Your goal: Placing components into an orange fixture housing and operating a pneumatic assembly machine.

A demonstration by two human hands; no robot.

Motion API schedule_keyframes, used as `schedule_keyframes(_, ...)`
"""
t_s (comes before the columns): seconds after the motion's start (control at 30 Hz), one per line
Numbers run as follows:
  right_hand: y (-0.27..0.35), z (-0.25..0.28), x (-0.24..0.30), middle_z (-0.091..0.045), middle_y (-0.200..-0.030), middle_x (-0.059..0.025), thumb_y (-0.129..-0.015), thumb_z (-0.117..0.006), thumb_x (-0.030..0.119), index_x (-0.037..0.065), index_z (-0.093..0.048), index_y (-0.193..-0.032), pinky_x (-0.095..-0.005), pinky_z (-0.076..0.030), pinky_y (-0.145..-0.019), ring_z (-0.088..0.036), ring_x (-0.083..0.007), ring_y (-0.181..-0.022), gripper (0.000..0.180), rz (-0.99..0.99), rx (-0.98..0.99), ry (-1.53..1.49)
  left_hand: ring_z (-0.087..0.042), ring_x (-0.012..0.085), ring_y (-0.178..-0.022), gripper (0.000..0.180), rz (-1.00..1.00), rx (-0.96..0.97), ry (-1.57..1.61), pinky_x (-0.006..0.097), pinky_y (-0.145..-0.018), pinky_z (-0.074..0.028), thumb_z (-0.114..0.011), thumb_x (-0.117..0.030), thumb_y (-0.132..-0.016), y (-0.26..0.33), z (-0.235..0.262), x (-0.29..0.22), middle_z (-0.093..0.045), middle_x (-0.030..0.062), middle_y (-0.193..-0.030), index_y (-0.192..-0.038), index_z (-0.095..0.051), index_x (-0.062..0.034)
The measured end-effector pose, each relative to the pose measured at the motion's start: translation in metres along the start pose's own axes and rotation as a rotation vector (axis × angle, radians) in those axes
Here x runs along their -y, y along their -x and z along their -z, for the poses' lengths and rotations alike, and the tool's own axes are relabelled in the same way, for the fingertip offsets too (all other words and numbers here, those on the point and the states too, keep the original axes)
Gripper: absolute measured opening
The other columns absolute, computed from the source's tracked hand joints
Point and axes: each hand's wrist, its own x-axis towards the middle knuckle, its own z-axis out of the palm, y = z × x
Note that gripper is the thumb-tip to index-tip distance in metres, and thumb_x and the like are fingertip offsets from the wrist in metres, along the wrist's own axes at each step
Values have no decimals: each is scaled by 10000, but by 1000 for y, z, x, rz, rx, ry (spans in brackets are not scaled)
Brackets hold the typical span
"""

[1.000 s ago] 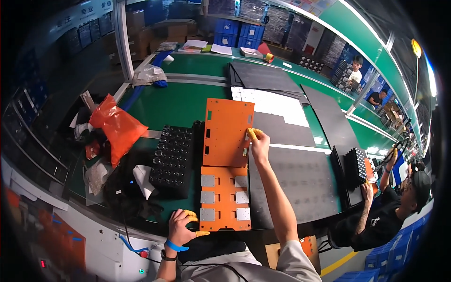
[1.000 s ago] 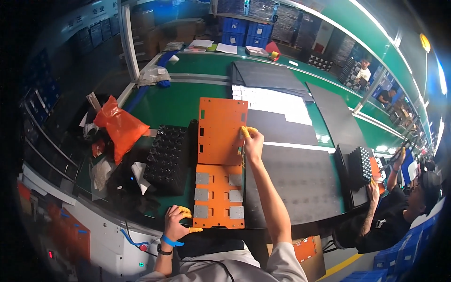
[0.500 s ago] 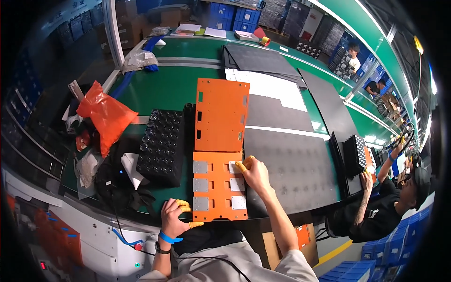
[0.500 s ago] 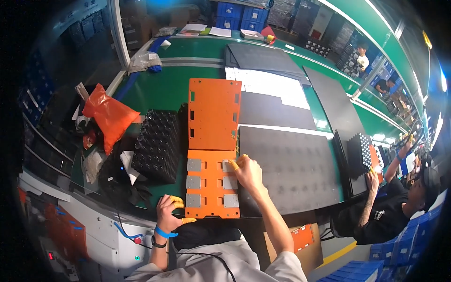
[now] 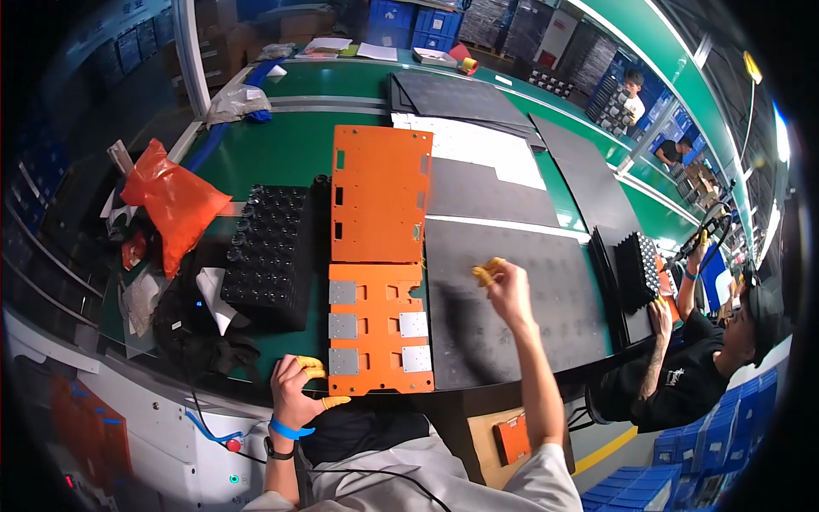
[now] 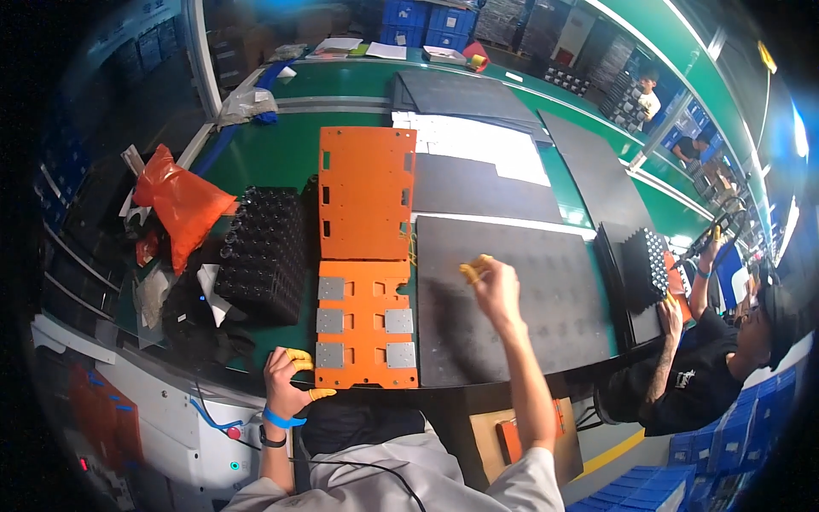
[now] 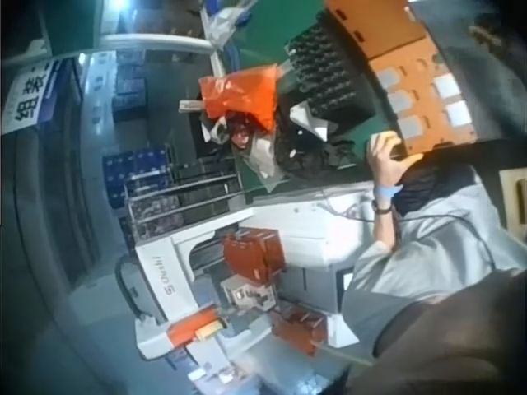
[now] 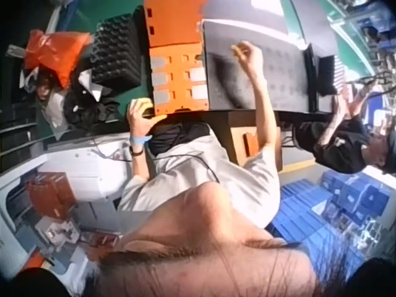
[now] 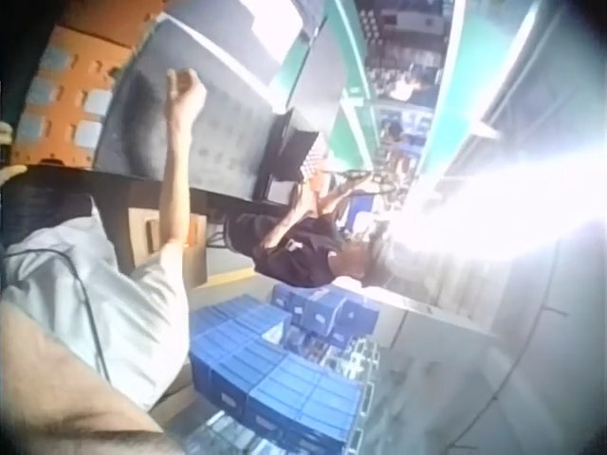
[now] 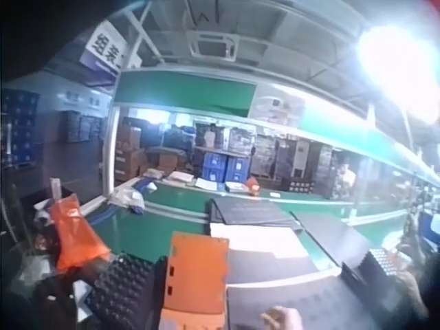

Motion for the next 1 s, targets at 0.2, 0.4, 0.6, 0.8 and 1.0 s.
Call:
schedule_keyframes(0.2, -5, 94, -107, -696, -814, -111, -902, -703, 167, 86, -728, -872, -446, -530, -616, -675, -352, -685, 90, 315, -478, 610, -601, 307, -902, 551, 7, 8, -7, 432, -769, -505, -955, -451, -592, -3, -2, -7, -669, 92, -916, -763, -678, -6)
schedule_keyframes(0.4, 21, 132, -205, -721, -1002, -120, -912, -692, 101, 47, -740, -1096, -388, -558, -818, -698, -305, -912, 197, 234, -481, 580, -591, 320, -918, 594, 31, 39, -17, 444, -796, -497, -953, -480, -589, 1, -8, -6, -655, 110, -927, -774, -666, 6)
schedule_keyframes(0.6, 13, 127, -209, -701, -1016, -135, -868, -774, 169, 41, -721, -1124, -397, -549, -829, -690, -301, -919, 291, 46, -477, 388, -541, 363, -947, 680, 9, -4, -183, 475, -820, -453, -866, -593, -669, 7, -16, -11, -580, 138, -975, -915, -602, -16)
schedule_keyframes(0.8, -23, 128, -222, -654, -996, -129, -820, -806, 229, 45, -757, -1026, -426, -533, -839, -648, -326, -950, 280, 73, -435, 496, -512, 369, -964, 922, 59, -63, -163, 489, -877, -413, -575, -861, -771, 25, -30, 2, -557, 172, -1002, -1045, -573, 19)
schedule_keyframes(1.0, -86, 140, -266, -648, -1012, -143, -830, -795, 269, 72, -767, -1072, -441, -522, -865, -628, -334, -985, 314, 26, -495, 636, -506, 402, -986, 999, 105, -114, -250, 515, -914, -398, -444, -928, -767, 31, -43, 5, -551, 198, -1014, -1036, -572, 25)
